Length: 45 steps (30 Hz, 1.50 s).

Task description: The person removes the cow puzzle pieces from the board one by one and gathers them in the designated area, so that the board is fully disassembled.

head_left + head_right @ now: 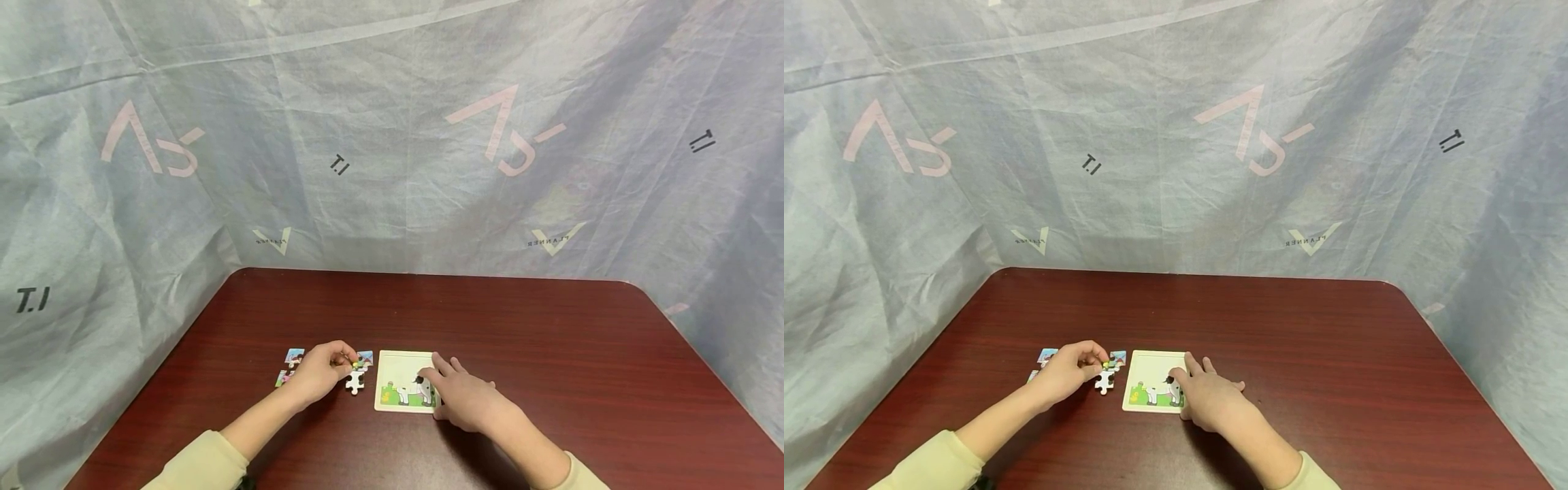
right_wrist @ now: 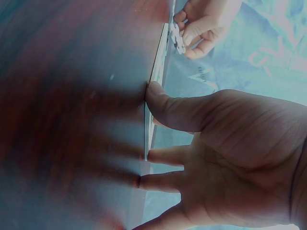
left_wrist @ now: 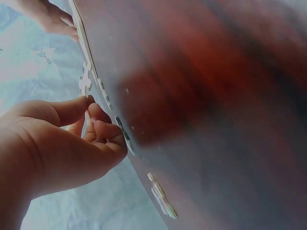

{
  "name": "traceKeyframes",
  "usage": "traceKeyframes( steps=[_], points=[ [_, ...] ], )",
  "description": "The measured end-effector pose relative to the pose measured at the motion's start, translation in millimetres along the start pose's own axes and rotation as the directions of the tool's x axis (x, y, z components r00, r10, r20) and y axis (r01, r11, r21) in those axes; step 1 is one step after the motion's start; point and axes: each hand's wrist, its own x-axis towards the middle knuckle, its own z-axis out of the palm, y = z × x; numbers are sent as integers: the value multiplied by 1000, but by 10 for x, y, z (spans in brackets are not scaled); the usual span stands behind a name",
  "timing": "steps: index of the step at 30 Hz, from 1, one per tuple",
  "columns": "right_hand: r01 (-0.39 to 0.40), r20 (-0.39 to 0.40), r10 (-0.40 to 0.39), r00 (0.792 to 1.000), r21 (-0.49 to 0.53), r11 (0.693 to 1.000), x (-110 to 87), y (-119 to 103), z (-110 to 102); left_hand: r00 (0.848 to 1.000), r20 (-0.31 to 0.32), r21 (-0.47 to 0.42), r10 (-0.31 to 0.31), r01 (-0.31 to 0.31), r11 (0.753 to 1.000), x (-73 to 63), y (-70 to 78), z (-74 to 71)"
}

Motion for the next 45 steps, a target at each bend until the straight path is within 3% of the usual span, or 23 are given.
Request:
traceKeyframes(
  steps=[19, 45],
  points=[
    [-5, -8, 6, 1000, 8, 1000, 7, 3, 12, 1000, -31, 118, 2, 1, 993, -114, -106, -173],
    [-11, 2, 11, 1000, 1, 1000, 13, 2, 8, 999, -48, 197, 7, 3, 980, -93, -168, -248]
  ],
)
